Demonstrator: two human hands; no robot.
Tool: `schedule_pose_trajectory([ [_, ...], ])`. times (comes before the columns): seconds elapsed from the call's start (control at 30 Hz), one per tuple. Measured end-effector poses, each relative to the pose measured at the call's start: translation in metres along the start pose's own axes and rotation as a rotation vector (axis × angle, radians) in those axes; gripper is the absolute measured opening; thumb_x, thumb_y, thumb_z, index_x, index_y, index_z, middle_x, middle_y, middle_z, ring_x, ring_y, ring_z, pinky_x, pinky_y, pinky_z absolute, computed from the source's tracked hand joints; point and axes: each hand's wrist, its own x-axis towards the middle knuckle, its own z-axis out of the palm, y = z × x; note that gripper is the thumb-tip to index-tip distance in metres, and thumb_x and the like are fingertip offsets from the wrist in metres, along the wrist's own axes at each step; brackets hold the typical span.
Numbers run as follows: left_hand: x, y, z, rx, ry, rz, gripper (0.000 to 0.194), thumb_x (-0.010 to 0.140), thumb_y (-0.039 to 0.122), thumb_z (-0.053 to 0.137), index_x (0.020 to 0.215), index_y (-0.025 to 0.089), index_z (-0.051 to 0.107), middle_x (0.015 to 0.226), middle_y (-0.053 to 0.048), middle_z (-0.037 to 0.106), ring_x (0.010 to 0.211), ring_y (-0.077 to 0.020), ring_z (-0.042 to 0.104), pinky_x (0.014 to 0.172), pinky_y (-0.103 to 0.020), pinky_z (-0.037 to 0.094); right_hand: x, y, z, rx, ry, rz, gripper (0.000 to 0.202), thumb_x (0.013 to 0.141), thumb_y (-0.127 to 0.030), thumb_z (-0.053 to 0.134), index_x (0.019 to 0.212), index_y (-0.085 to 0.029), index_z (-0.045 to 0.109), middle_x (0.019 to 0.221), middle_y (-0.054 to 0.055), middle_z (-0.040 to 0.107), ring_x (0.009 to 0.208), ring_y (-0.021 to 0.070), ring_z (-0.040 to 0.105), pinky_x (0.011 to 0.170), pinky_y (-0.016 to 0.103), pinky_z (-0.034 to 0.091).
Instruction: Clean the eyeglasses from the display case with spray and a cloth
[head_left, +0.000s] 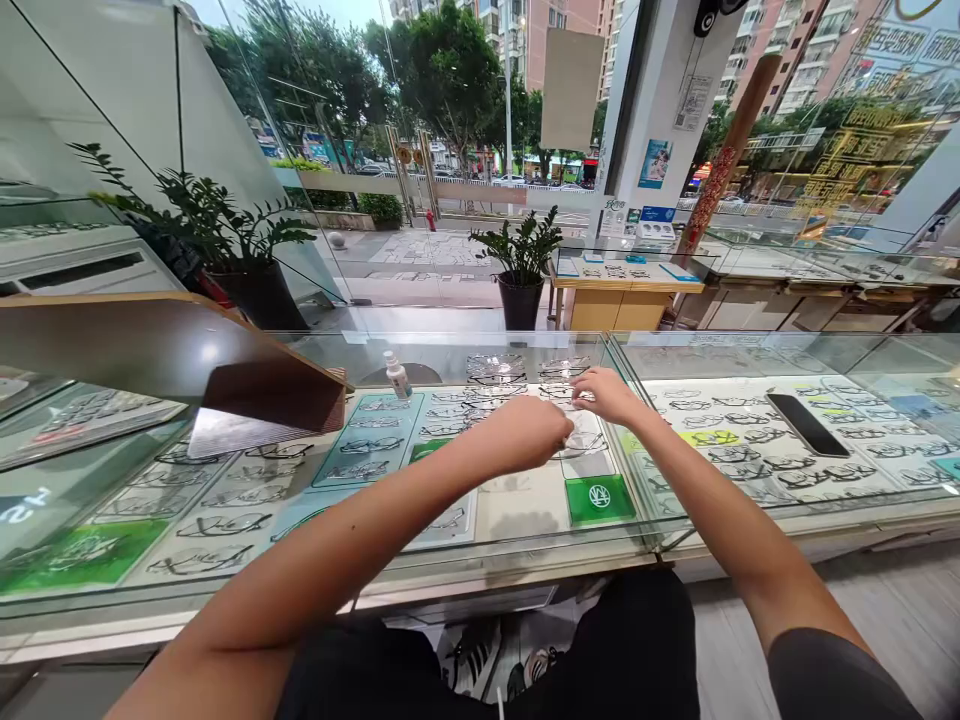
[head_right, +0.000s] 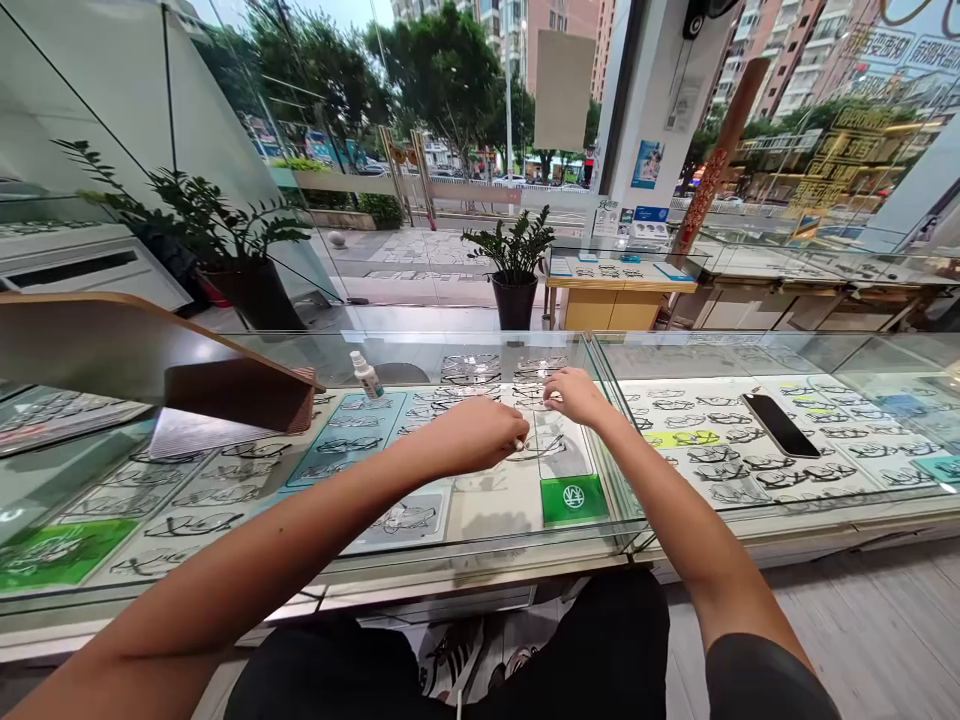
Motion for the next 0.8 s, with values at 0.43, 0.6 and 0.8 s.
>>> schedule_pose_trajectory([
  [0.43,0.106,-0.010,0.019,0.035,-0.154,-0.109,0.018,0.092,0.021,0.066,0.096,0.015,0.082,0.101,-0.019,0.080,0.096,-0.0320,0.077,0.081,-0.037,0.057,-0.036,0.050,-0.029,0.016,0.451,0.458,0.050,0.098,-0.048,0.052,0.058,-0.024,0.032,0.058,-0.001,0.043,0.060,0.0158,0.034,0.062,0.034,0.027],
  [0.6,0.120,-0.010,0.028,0.059,-0.180,-0.126,0.023,0.092,0.018,0.066,0.107,0.013,0.082,0.108,-0.023,0.080,0.105,-0.0352,0.076,0.088,-0.041,0.059,-0.031,0.047,-0.024,0.053,0.447,0.453,0.050,0.096,-0.049,0.053,0.057,-0.024,0.034,0.057,-0.001,0.042,0.061,0.0161,0.036,0.063,0.034,0.028],
  [0.8,0.125,-0.018,0.026,0.037,-0.182,-0.160,0.023,0.089,0.018,0.070,0.108,0.014,0.081,0.107,-0.021,0.080,0.103,-0.0339,0.076,0.087,-0.039,0.059,-0.034,0.047,-0.025,0.084,0.461,0.463,0.050,0.096,-0.048,0.054,0.058,-0.024,0.033,0.058,-0.002,0.041,0.061,0.0155,0.035,0.062,0.034,0.028],
])
